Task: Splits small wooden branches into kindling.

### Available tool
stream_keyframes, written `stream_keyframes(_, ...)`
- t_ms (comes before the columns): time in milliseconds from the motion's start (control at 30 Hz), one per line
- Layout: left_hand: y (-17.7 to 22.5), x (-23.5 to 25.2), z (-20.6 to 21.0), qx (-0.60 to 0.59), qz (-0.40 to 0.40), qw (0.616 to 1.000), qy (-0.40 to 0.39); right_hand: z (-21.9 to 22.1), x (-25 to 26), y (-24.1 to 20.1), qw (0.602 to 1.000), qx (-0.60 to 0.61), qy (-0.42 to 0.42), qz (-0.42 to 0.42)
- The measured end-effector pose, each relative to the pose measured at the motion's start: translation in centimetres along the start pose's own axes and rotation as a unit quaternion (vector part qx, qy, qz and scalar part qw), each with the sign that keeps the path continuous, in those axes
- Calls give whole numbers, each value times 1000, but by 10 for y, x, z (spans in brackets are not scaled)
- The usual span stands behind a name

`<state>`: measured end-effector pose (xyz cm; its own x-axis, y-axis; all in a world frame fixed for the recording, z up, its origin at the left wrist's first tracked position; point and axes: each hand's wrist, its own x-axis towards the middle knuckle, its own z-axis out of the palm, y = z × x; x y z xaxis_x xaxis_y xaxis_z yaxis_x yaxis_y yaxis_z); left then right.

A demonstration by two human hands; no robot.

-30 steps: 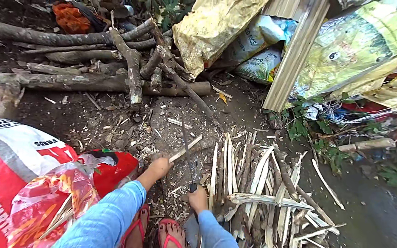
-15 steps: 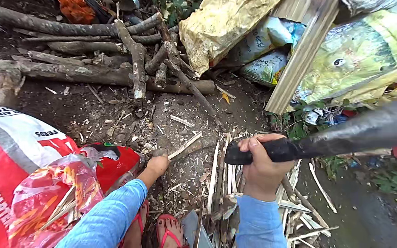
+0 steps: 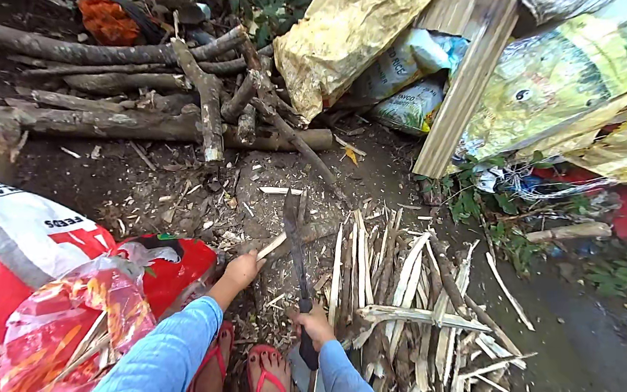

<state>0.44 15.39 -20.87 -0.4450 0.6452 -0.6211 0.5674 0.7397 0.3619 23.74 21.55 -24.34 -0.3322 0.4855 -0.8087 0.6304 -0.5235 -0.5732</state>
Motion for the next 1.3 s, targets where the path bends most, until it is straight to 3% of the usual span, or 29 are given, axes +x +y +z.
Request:
stream_keyframes(100,-1,-8,18,-166,47,985,7,4,-18,16,998,41,19,-42)
stream_keyframes(200,3,-7,45,-317,114,942,-8,-5,-43,29,992,95,31,-79)
stream_keyframes(333,20,-4,68,-398,170,900,-40,-29,-71,51,989,103,60,-90)
stream_keyframes(600,50,15,81,-395,157,902,-70,-55,-97,84,994,42,77,-59)
stream_keyframes(767,70,30,84,-247,145,955,-82,-63,-100,91,997,10,64,-45)
stream_keyframes(867,80,31,80,-207,122,966,-93,-65,-105,95,997,-23,67,-32)
stream_keyframes(1100,62,31,98,-424,116,895,-81,-58,-107,93,987,107,119,-30)
stream_keyframes(1300,65,23,88,-462,139,872,-83,-56,-111,105,980,121,140,-70)
